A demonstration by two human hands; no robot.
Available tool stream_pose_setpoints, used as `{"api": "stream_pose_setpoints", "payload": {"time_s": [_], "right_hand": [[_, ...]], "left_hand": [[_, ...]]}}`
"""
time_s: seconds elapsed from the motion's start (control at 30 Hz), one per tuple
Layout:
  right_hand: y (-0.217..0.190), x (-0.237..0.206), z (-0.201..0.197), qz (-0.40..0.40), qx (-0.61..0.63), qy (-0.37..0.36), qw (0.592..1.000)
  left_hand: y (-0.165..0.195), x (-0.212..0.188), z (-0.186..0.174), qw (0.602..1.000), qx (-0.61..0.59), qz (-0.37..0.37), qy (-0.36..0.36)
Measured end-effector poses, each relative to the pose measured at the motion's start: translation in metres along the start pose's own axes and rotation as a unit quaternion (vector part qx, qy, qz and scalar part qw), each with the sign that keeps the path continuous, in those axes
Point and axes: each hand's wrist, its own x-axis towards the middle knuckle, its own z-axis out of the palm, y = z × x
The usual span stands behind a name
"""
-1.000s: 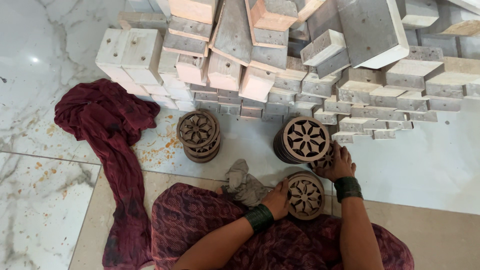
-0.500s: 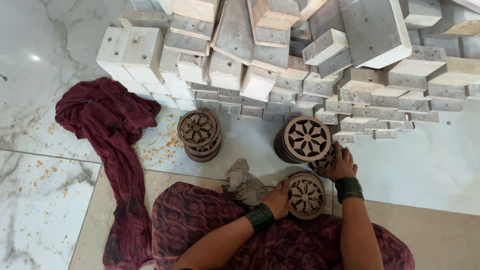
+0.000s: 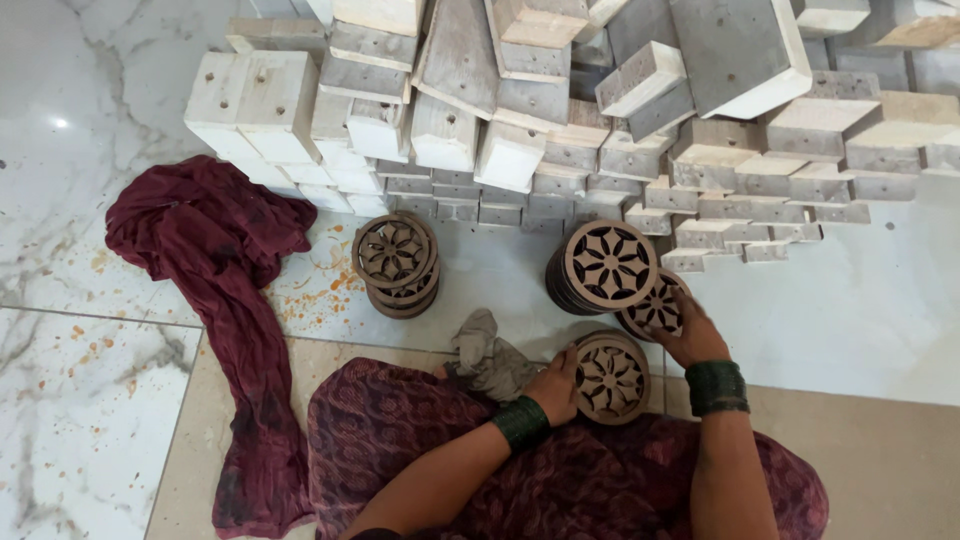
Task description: The person sits on the floor and stacks carved round wooden decorative discs one at a time into piles, picking each disc from a loose group and placing it onto a growing stack beside them.
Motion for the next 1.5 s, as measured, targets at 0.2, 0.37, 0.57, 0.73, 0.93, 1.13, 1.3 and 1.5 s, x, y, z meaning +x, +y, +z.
{"api": "stream_pose_setpoints", "payload": {"time_s": [0.2,0.37,0.57,0.73,0.93,1.13,1.3,1.5], "right_hand": [[-0.007,-0.052,0.021,0.0,-0.054,-0.065,0.996],[-0.021,-0.091,0.038,-0.033,-0.07,-0.023,0.997],[-0.045,-0.129,0.074,0.018,-0.192,-0.081,0.978],[-0.064,-0.141,0.075,0.045,-0.197,-0.104,0.974],[-0.072,-0.153,0.07,-0.057,-0.213,-0.082,0.972],[-0.058,-0.16,0.07,-0.129,-0.123,0.077,0.981],[-0.064,-0.175,0.083,-0.125,-0.092,0.073,0.985],[-0.076,-0.183,0.096,-0.124,-0.122,0.036,0.984]], "left_hand": [[0.0,-0.015,0.002,1.0,0.02,-0.002,0.011],[0.004,-0.03,-0.003,0.998,0.064,-0.005,0.016],[0.016,-0.047,-0.014,0.998,0.053,-0.026,-0.015],[0.018,-0.053,-0.014,1.0,0.028,-0.014,0.005],[0.019,-0.061,-0.024,0.998,-0.04,-0.002,0.052],[0.028,-0.068,-0.034,0.995,-0.072,-0.068,0.005],[0.023,-0.06,-0.031,0.988,-0.133,-0.004,0.081],[0.019,-0.06,-0.024,0.981,-0.167,0.004,0.094]]}}
